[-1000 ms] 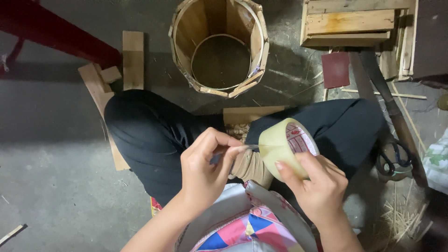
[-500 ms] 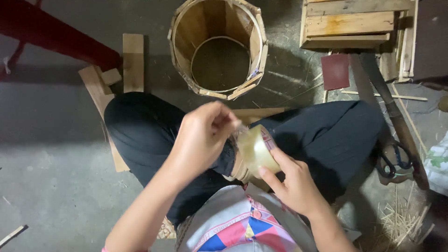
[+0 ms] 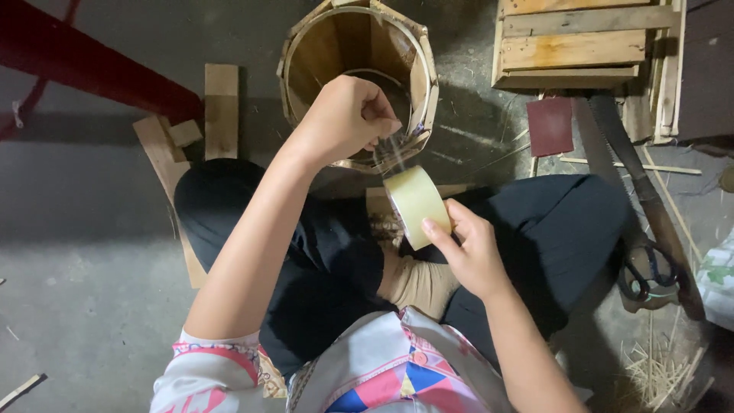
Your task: The person is assembling a drum-like wooden structure by wrapping clear adhesive tape around the slats to hold them in place, using scissors to cut the tape.
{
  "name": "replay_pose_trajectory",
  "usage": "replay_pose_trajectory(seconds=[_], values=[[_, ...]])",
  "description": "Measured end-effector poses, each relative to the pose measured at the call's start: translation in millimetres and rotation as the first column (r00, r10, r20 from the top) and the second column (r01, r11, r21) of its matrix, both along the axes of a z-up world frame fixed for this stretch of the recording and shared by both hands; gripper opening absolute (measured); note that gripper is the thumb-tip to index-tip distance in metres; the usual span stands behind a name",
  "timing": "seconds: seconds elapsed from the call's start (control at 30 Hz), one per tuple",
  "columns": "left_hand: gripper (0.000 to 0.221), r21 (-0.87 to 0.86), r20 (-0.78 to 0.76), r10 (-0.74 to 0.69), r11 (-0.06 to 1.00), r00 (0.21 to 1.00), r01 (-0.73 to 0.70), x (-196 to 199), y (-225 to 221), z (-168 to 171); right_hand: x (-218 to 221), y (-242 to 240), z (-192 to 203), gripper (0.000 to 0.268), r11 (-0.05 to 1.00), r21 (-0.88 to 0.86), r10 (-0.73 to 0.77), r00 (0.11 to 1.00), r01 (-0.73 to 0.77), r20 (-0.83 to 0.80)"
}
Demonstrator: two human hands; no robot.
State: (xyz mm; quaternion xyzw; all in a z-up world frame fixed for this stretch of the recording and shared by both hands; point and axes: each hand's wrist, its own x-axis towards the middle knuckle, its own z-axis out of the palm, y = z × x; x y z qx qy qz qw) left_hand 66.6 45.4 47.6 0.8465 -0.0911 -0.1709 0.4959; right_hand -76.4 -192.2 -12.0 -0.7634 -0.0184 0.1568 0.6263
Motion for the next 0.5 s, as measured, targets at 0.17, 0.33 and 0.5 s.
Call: replay_pose_trajectory(seconds=[0.17, 0.33, 0.5], values=[[0.005, 0.014, -0.016, -0.016, 1.0, 1.0, 0.016, 10, 3, -5, 6, 5, -6, 0.019, 1.0, -0.006, 0.004, 0.999, -0.004, -0.039], [0.008, -0.009, -0.107, -0.02, 1.0, 0.994, 0.019, 20, 6, -22, 11, 6, -9, 0.017, 1.0, 0.007, 0.011, 0.999, -0.011, -0.051], [0.012, -0.033, -0.215, -0.042, 0.999, 0.976, 0.036, 23, 5, -44, 15, 10, -7, 0.02, 1.0, 0.01, 0.014, 0.996, -0.013, -0.094]])
